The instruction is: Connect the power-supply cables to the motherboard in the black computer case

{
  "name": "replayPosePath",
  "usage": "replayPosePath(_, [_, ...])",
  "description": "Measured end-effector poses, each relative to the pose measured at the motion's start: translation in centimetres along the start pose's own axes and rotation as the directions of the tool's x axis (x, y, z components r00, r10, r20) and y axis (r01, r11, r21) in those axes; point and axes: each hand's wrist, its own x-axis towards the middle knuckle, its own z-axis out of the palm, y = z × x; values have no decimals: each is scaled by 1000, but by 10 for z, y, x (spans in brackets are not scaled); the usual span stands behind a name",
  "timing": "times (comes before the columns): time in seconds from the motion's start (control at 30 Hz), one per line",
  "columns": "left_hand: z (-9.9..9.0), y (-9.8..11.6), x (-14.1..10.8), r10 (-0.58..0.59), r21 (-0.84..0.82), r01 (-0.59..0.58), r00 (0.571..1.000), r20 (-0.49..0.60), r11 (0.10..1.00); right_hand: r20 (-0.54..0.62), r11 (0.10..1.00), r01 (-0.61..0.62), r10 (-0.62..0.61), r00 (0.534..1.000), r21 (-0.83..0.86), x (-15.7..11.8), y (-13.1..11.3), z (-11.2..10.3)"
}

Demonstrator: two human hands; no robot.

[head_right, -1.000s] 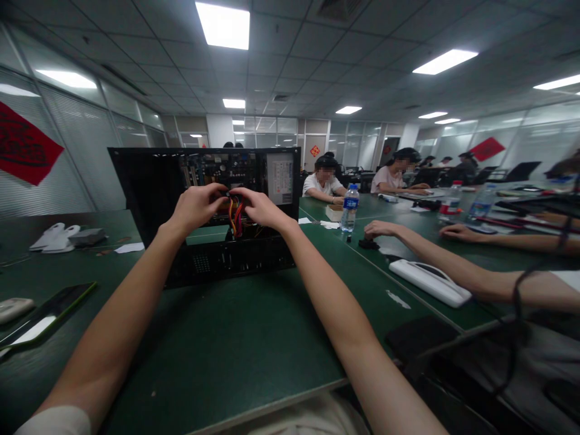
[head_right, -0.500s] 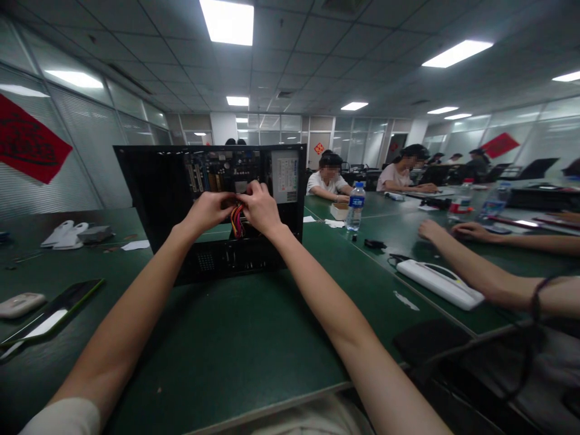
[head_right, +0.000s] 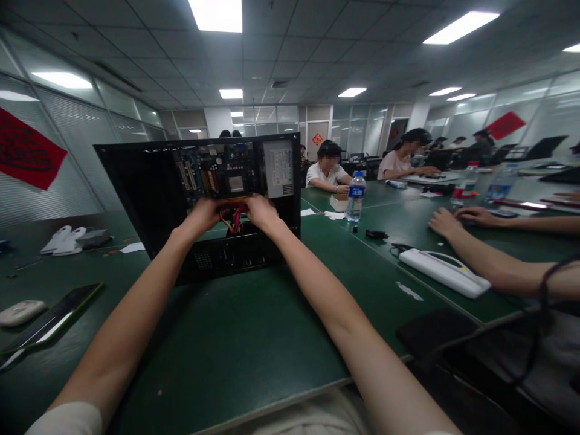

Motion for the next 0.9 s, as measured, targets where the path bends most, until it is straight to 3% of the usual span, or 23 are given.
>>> replayPosePath(0.2, [14, -9, 1, -69, 40, 70, 997, -19, 997, 82, 998, 15, -19, 996, 55, 0, 16, 17])
replayPosePath(0.43, [30, -14, 4, -68, -60, 75, 991, 113, 995, 183, 1000, 8, -6, 983, -8, -4, 12, 12])
replayPosePath(0.67, [24, -19, 3, -95, 36, 92, 991, 95, 995, 172, 1000, 5, -3, 985, -10, -7, 12, 10])
replayPosePath(0.9, [25, -15, 6, -31, 79, 18, 984, 175, 997, 182, 1000, -28, 29, 983, -10, -7, 11, 10])
